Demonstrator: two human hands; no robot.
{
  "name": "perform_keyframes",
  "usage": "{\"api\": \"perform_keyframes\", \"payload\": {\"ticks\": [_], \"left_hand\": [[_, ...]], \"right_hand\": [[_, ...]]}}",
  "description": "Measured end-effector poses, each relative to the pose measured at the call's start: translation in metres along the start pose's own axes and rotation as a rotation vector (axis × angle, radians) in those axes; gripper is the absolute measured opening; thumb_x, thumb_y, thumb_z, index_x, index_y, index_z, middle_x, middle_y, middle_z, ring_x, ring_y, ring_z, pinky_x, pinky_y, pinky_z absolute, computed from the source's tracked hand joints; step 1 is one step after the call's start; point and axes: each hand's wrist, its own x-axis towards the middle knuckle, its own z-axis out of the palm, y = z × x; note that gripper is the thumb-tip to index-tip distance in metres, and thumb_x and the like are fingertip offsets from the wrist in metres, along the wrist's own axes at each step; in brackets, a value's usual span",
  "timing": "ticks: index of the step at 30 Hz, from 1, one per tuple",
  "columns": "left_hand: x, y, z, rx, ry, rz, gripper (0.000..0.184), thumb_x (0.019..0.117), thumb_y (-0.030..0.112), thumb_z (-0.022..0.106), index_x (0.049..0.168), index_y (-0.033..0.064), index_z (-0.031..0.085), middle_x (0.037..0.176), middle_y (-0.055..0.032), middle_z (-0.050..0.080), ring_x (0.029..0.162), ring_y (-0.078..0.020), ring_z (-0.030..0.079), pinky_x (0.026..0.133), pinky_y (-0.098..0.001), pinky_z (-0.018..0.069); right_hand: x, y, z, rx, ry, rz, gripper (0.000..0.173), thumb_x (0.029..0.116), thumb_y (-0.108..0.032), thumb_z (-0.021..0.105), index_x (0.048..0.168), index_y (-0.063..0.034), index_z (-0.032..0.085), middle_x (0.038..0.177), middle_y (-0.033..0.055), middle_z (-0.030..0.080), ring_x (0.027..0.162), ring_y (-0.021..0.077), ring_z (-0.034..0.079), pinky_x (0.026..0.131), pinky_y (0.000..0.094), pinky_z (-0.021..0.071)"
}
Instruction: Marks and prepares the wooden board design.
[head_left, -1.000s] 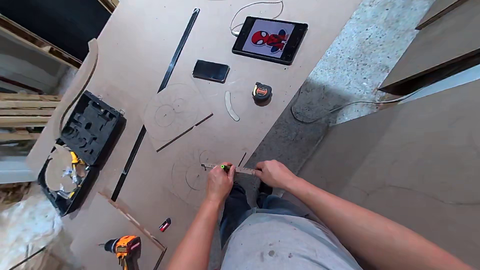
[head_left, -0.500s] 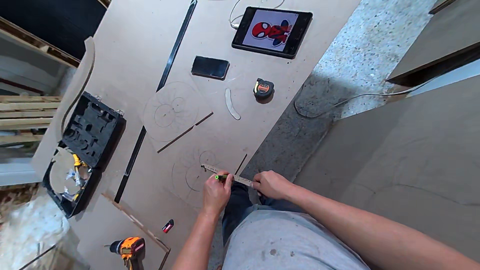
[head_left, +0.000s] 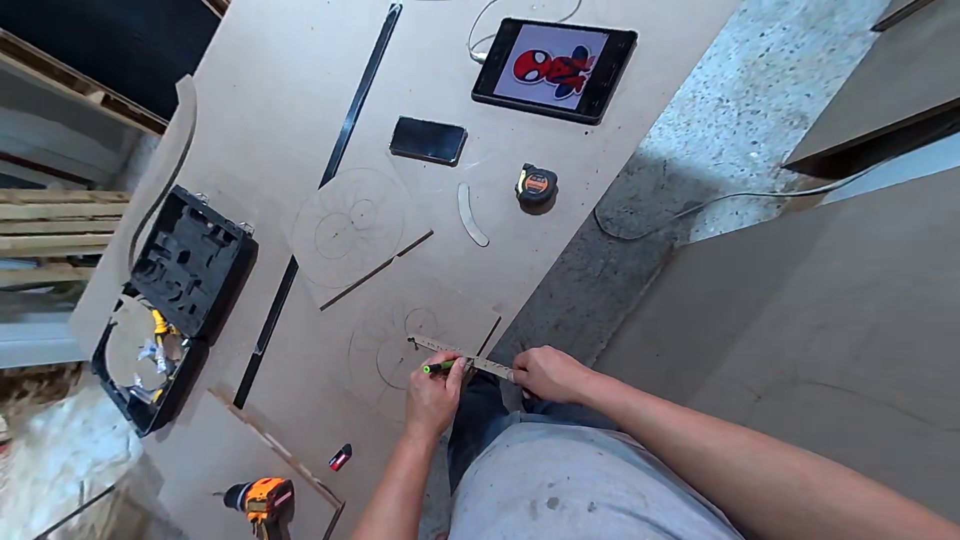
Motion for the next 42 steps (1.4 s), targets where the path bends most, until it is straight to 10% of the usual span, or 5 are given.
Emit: {"api": "perform_keyframes", "payload": {"ticks": [13, 20, 28, 32, 42], "left_hand": [[0.011, 0.006, 0.015, 0.15, 0.0, 0.123, 0.024, 0.1011, 0.033, 0.064, 0.106, 0.0137, 0.077, 0.095, 0.0011, 0.076, 0.087, -0.007, 0.072, 0.084, -0.0295, 0.0613], [0.064, 0.027, 0.019, 0.159, 0.099, 0.086, 0.023, 0.1027, 0.03, 0.063, 0.109, 0.0121, 0.076, 0.095, -0.0059, 0.076, 0.088, -0.0175, 0.074, 0.084, -0.0431, 0.0614], [0.062, 0.029, 0.013, 0.187, 0.013, 0.025, 0.025, 0.1034, 0.035, 0.06, 0.109, 0.0154, 0.076, 0.092, -0.0032, 0.075, 0.084, -0.0159, 0.072, 0.08, -0.0418, 0.0618], [0.066, 0.027, 0.016, 0.133, 0.059, 0.013, 0.023, 0.103, 0.032, 0.062, 0.108, 0.0145, 0.077, 0.093, -0.0026, 0.076, 0.084, -0.0142, 0.073, 0.081, -0.0409, 0.0617], [0.127, 0.033, -0.008, 0.169, 0.227, -0.11, 0.027, 0.1048, 0.032, 0.059, 0.11, 0.0109, 0.075, 0.092, -0.0095, 0.077, 0.088, -0.0249, 0.074, 0.085, -0.0523, 0.0588]], "right_hand": [[-0.006, -0.01, -0.031, -0.149, 0.024, -0.042, 0.041, 0.1081, -0.044, 0.045, 0.104, -0.0142, 0.072, 0.086, 0.0035, 0.072, 0.08, 0.0198, 0.07, 0.079, 0.0468, 0.056], [-0.047, -0.024, -0.087, -0.364, 0.877, -0.342, 0.027, 0.1045, -0.03, 0.053, 0.116, -0.0183, 0.073, 0.106, 0.0025, 0.074, 0.103, 0.0221, 0.071, 0.092, 0.0484, 0.056], [-0.002, -0.012, 0.002, -0.434, 0.546, -0.328, 0.039, 0.1011, -0.025, 0.055, 0.138, -0.0154, 0.063, 0.146, 0.0087, 0.058, 0.134, 0.0293, 0.055, 0.107, 0.051, 0.0479], [0.006, -0.002, 0.029, -0.484, 0.53, -0.364, 0.05, 0.1004, -0.018, 0.051, 0.151, -0.0204, 0.052, 0.163, -0.0041, 0.042, 0.147, 0.0247, 0.043, 0.11, 0.0514, 0.0442], [0.006, -0.008, 0.031, -0.592, 0.421, -0.303, 0.063, 0.1003, -0.015, 0.049, 0.161, -0.0185, 0.035, 0.171, -0.0027, 0.025, 0.144, 0.0322, 0.045, 0.109, 0.055, 0.0432]]}}
